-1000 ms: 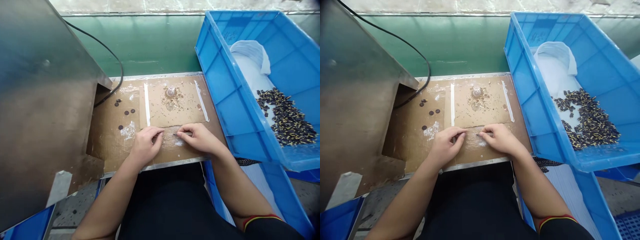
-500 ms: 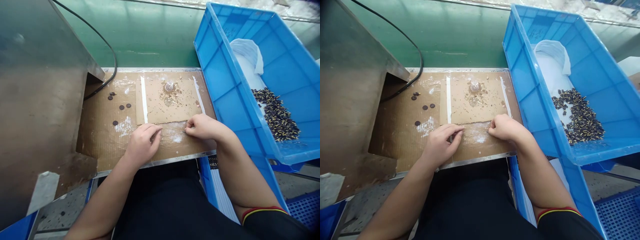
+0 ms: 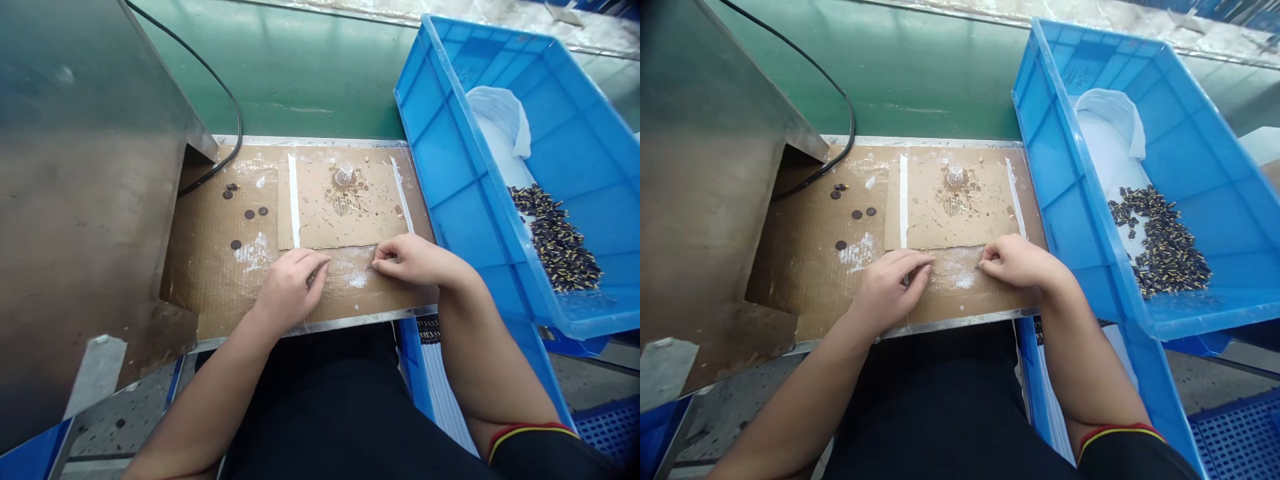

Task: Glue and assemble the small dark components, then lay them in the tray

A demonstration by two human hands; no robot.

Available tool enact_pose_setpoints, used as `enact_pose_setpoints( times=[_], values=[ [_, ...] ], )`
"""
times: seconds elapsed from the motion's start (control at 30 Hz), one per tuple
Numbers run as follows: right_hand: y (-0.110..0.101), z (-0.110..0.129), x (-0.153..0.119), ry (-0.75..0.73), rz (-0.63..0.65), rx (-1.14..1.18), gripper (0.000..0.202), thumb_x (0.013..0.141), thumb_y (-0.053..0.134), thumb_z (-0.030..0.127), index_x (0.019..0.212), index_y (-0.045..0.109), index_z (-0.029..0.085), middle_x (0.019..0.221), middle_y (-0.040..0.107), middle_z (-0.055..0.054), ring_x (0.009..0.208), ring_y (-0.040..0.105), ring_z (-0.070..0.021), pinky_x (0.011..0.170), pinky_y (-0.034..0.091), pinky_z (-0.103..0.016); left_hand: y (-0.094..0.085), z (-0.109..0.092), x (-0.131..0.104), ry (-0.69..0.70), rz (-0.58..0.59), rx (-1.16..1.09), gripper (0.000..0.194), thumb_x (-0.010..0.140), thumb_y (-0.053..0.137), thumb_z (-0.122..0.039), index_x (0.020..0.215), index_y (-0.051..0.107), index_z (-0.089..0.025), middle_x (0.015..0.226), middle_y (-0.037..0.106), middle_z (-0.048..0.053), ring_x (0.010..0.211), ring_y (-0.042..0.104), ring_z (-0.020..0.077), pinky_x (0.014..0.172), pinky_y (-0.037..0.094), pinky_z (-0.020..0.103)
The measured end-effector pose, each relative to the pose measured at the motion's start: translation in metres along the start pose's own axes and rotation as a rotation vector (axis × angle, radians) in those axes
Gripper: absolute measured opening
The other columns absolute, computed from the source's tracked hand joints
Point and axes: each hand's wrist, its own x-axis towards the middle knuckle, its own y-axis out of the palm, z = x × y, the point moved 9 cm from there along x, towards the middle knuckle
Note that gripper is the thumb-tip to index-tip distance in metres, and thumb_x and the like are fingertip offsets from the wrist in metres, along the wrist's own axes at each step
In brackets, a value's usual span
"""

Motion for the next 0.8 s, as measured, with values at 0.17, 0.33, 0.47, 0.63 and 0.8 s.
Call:
enact_pose_setpoints(
  times=[0.17,0.33,0.47,0.63,0.8],
  values=[
    [-0.013,0.035,-0.010,-0.337,-0.396,0.212,0.016,0.096,0.060,0.031,0.093,0.072,0.021,0.088,0.074,-0.003,0.081,0.065,-0.0169,0.074,0.048,-0.029,-0.003,-0.007,0.015,-0.007,0.076,-0.037,0.015,0.095,0.060,-0.017,0.106,0.071,-0.018,0.100,0.074,0.002,0.091,0.069,0.0158,0.085,0.055,0.032],
    [-0.004,0.048,-0.008,-0.468,-0.590,0.332,0.013,0.097,0.061,0.029,0.097,0.072,0.023,0.094,0.074,-0.004,0.086,0.067,-0.0172,0.079,0.052,-0.031,-0.012,-0.008,0.028,-0.024,0.014,-0.094,0.011,0.093,0.064,-0.017,0.099,0.073,-0.020,0.094,0.076,0.001,0.083,0.070,0.0142,0.078,0.056,0.030],
    [0.002,0.047,-0.008,-0.467,-0.657,0.343,0.012,0.097,0.063,0.029,0.098,0.073,0.023,0.095,0.075,-0.005,0.082,0.068,-0.0165,0.074,0.054,-0.030,-0.013,-0.010,0.025,0.034,-0.074,-0.056,0.012,0.093,0.062,-0.016,0.098,0.073,-0.019,0.089,0.075,0.002,0.079,0.069,0.0141,0.077,0.057,0.029],
    [0.006,0.050,-0.015,-0.511,-0.741,0.287,0.010,0.096,0.064,0.026,0.101,0.073,0.023,0.096,0.075,-0.006,0.083,0.069,-0.0161,0.077,0.056,-0.030,-0.019,-0.017,0.017,0.109,-0.165,0.033,0.017,0.089,0.065,-0.010,0.103,0.071,-0.018,0.092,0.075,0.002,0.085,0.069,0.0146,0.083,0.058,0.030],
    [0.009,0.050,-0.017,-0.506,-0.759,0.262,0.012,0.096,0.064,0.026,0.103,0.073,0.025,0.096,0.075,-0.005,0.078,0.068,-0.0146,0.072,0.058,-0.029,-0.021,-0.021,0.015,0.136,-0.181,0.098,0.019,0.089,0.064,-0.010,0.104,0.070,-0.020,0.095,0.075,0.002,0.087,0.070,0.0167,0.085,0.060,0.033]
  ],
)
